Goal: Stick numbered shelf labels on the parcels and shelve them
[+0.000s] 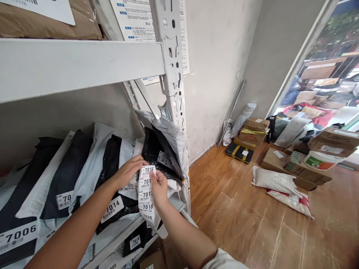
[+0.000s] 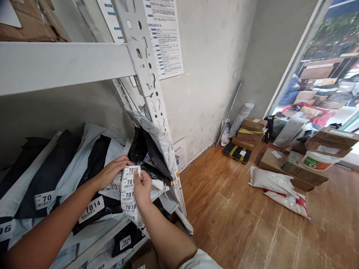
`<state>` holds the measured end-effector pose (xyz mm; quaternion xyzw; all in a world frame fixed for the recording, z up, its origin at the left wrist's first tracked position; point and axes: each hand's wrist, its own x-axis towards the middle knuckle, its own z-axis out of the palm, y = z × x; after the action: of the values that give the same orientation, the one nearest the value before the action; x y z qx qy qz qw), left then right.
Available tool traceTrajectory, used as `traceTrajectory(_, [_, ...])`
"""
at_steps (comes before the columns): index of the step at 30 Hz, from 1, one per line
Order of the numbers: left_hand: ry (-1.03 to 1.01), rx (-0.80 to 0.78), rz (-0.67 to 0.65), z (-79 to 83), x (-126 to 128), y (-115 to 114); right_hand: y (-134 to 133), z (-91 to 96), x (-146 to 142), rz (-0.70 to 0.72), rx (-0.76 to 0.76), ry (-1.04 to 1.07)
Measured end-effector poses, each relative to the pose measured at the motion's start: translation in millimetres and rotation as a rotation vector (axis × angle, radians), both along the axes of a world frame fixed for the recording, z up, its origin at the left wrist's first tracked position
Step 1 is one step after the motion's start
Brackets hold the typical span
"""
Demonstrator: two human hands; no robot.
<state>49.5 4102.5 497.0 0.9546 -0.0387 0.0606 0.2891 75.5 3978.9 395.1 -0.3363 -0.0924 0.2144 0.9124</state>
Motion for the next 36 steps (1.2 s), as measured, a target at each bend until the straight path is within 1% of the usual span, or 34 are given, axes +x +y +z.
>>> traceTrajectory(6, [-0.048,0.092,0.064,-4.4,4,-4,-1,0.7,-1,0.01,0.044,-0.015])
traceTrajectory(10, [-0.063,0.128,0.064,-4.4,5,-5,-2,0.4,0,0.01,0.027,-0.01])
traceTrajectory(18, [-0.052,0.123,0.068,-3.1,3,-6,3,-4.6,0,-0.008,0.061,0.009])
traceTrajectory(23, [-0.03,0.1,0.078,-2.6,3,-7,-1,-3.0,0,0.023,0.064,0.035])
traceTrajectory(30, [-0.035,0.11,0.073,-3.9,5,-6,-2,-2.8,1,0.025,0.076,0.047])
traceTrajectory(32, [-0.031,0.125,0.076,-4.3,5,-6,0,-4.9,1,0.009,0.077,0.051])
traceTrajectory(36, [-0.054,0.17,0.077,-5.6,6,-5,7,-10.3,2,-0.077,0.036,0.085])
